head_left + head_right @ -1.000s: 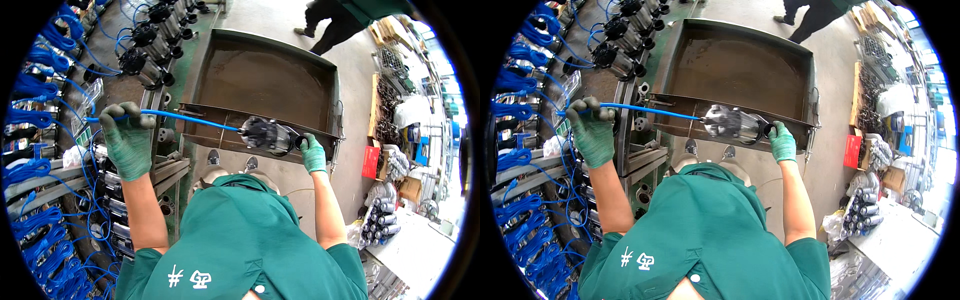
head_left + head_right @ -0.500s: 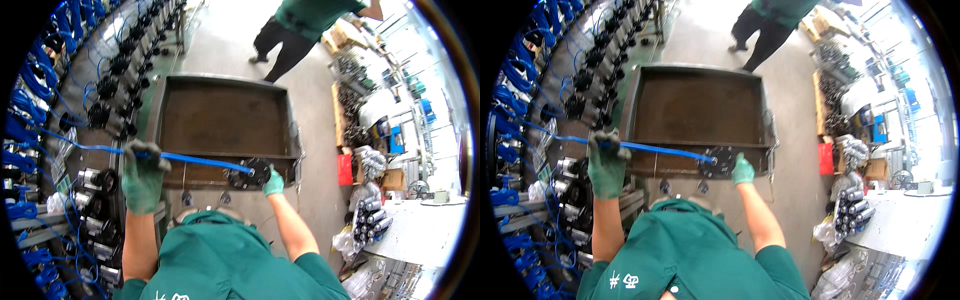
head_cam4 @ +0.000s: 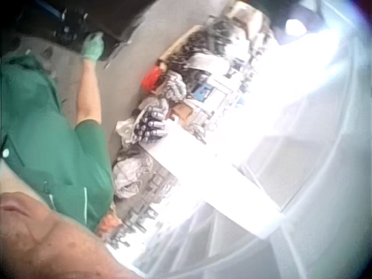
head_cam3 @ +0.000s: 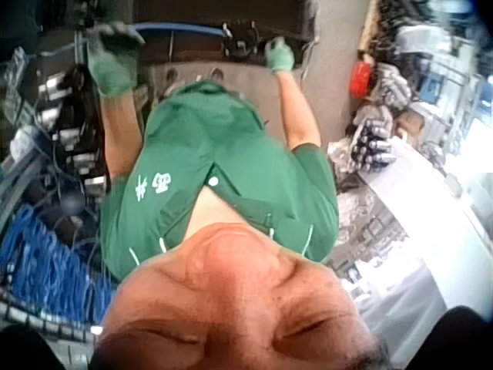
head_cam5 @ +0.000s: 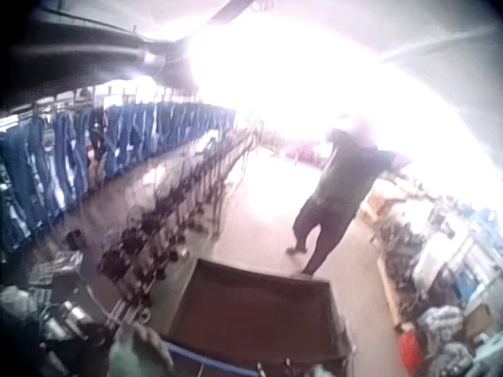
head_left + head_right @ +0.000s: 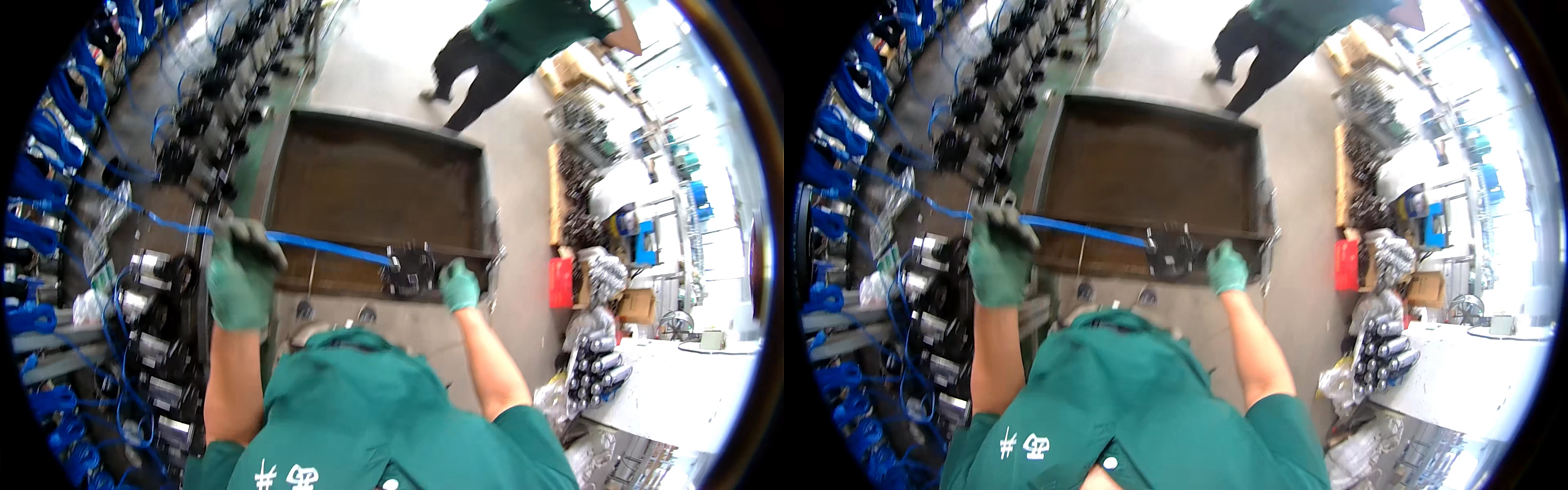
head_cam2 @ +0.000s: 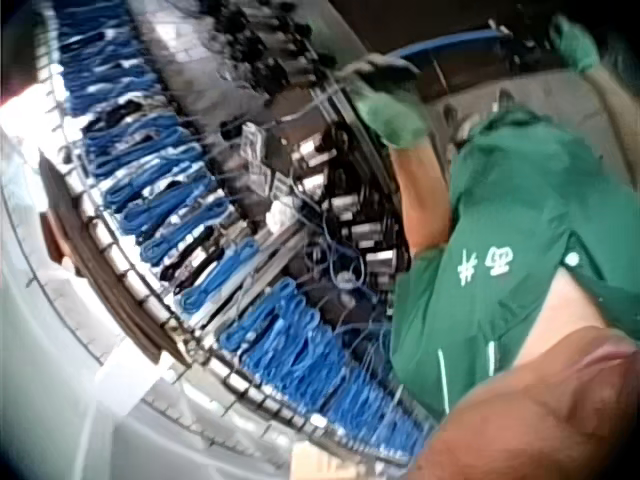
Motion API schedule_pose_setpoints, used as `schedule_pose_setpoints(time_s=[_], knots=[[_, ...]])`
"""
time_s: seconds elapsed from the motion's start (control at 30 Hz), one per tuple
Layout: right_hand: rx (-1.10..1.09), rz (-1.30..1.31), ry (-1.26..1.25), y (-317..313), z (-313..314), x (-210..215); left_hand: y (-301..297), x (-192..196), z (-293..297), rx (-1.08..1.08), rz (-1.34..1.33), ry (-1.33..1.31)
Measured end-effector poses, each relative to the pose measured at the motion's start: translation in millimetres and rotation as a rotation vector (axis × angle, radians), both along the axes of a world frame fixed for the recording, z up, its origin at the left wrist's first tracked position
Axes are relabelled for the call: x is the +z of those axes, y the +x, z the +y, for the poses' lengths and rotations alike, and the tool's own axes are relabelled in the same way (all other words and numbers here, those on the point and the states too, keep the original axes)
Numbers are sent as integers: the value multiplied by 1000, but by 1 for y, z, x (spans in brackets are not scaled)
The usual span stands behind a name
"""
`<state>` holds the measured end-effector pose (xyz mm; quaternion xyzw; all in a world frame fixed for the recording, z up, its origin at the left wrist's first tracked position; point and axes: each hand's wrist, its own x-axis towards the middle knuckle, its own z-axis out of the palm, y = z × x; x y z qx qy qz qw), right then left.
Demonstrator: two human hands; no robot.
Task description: The person repeatedly picks up cylindrical electrical components from a rack, connects a blue cable, and submerges them in a water-filled metal tray to test for leaks or functionality. The person then removes the components, disconnects the cable, and places them back on the rack.
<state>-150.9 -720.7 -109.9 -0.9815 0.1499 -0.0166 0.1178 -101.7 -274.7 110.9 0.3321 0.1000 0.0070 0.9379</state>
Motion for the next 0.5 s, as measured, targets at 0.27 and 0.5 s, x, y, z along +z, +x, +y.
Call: schedule_pose_setpoints(time_s=[0.27,0.5], knots=[[175,-23,241,27,127,106,-5,-43,94,106,54,467],[133,18,224,30,131,111,-8,-40,64,51,53,410]])
